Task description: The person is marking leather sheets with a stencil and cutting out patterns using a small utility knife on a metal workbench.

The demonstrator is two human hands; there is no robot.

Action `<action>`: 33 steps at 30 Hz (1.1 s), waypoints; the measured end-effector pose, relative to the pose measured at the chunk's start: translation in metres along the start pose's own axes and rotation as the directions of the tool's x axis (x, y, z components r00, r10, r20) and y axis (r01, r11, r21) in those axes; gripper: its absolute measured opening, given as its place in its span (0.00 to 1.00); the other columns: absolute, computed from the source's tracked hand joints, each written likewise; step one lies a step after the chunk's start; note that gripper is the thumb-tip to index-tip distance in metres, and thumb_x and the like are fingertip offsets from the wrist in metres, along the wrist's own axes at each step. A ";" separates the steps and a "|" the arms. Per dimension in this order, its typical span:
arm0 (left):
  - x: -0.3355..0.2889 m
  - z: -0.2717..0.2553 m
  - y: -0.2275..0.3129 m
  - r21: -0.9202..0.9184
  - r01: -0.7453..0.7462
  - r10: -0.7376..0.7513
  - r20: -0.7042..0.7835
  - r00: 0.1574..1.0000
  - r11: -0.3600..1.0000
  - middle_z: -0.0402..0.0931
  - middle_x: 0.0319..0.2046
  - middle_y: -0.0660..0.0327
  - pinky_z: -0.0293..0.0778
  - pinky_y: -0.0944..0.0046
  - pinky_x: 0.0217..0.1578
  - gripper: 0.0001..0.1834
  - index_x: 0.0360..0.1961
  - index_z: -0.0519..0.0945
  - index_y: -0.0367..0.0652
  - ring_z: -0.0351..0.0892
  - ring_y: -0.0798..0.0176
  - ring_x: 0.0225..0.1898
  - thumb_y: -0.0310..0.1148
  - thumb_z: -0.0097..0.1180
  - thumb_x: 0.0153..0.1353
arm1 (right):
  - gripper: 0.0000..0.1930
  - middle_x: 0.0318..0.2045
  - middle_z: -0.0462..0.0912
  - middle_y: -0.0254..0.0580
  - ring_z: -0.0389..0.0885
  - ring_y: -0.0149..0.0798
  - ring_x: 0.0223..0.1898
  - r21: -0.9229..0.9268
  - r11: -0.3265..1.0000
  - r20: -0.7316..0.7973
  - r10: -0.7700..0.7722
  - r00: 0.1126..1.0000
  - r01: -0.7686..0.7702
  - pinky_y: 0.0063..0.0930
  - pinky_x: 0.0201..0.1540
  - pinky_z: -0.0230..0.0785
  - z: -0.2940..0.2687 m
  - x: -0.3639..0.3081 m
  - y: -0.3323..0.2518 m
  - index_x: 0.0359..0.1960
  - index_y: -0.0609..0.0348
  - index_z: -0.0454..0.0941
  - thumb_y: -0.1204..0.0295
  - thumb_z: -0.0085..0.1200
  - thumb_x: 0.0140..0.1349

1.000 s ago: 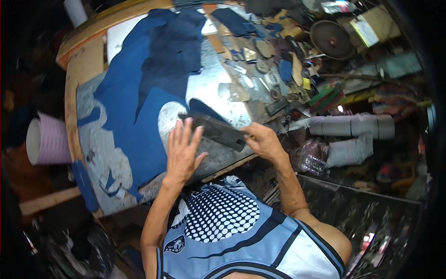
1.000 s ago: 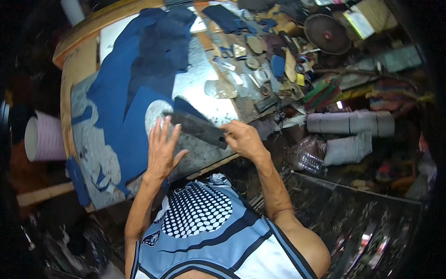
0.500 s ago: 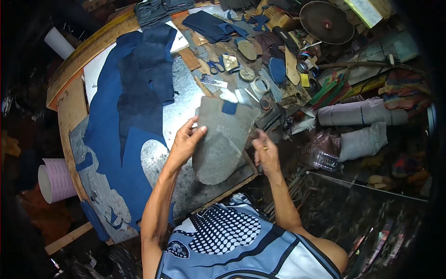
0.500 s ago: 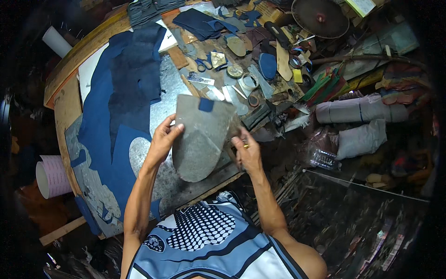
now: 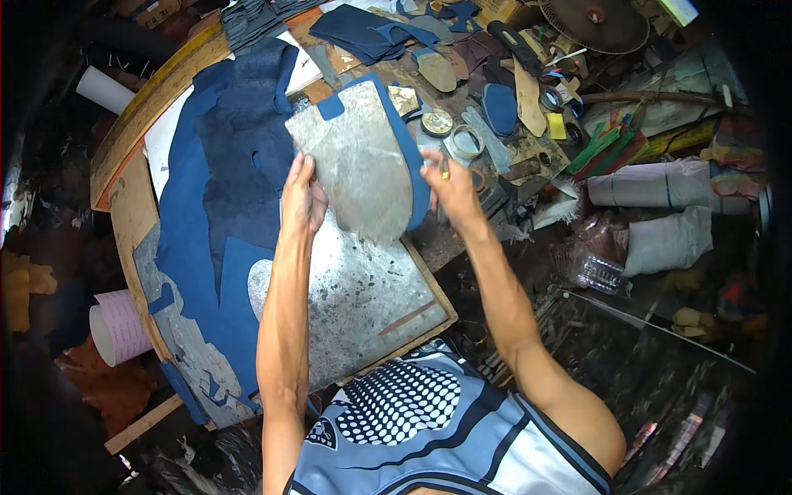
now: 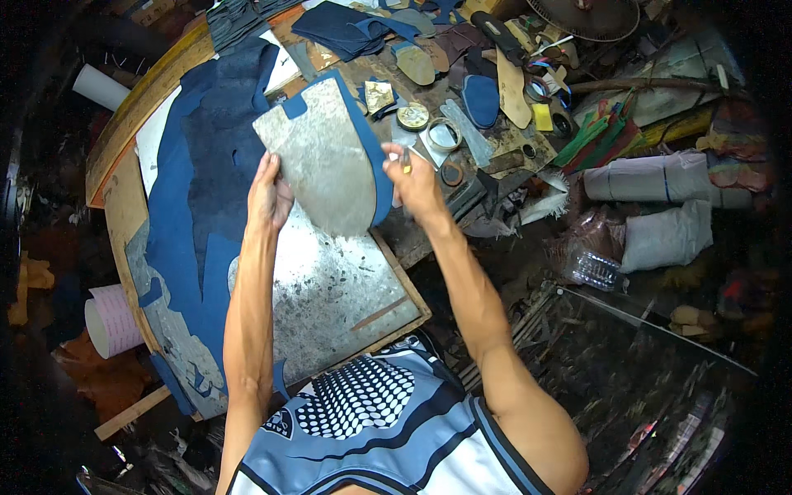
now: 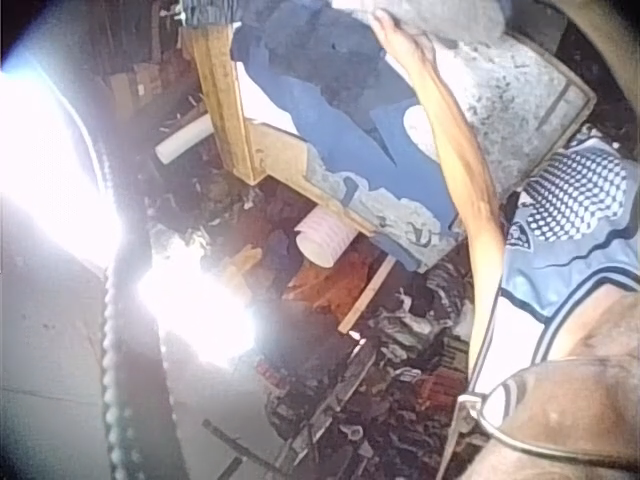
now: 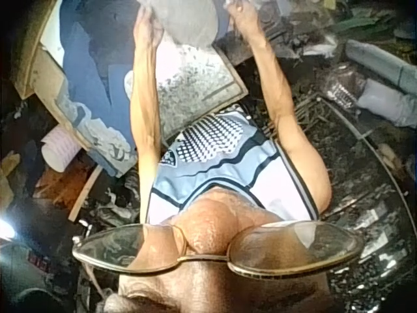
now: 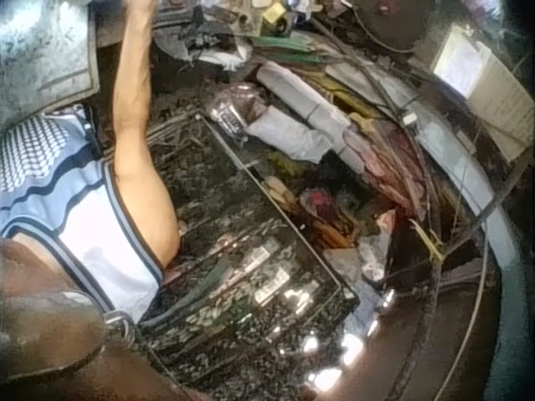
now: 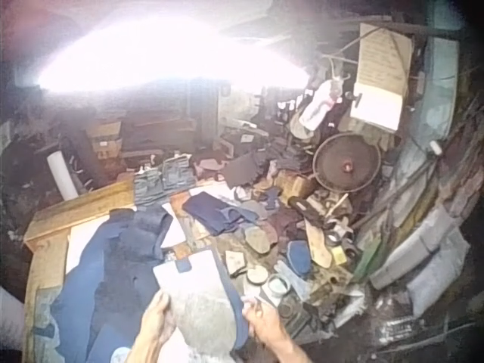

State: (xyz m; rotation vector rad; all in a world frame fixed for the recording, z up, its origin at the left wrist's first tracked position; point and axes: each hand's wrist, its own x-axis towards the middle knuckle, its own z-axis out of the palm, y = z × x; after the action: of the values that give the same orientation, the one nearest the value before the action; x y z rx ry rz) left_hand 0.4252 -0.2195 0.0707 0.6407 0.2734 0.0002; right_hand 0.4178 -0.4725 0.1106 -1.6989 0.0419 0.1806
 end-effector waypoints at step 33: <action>-0.370 -0.280 0.075 0.900 0.433 0.607 -0.369 0.704 0.045 0.81 0.40 0.41 0.76 0.55 0.44 0.23 0.53 0.77 0.29 0.83 0.46 0.40 0.36 0.57 0.62 | 0.13 0.24 0.73 0.31 0.72 0.28 0.18 0.268 0.835 0.219 0.433 0.874 -0.481 0.24 0.20 0.67 0.090 -0.212 0.088 0.47 0.53 0.68 0.68 0.57 0.66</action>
State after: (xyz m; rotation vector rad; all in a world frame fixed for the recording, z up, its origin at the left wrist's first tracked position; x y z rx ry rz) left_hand 0.0044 -0.0255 -0.0069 2.2395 1.0976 0.2451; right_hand 0.1881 -0.4122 0.0431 -1.3249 0.3540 0.6306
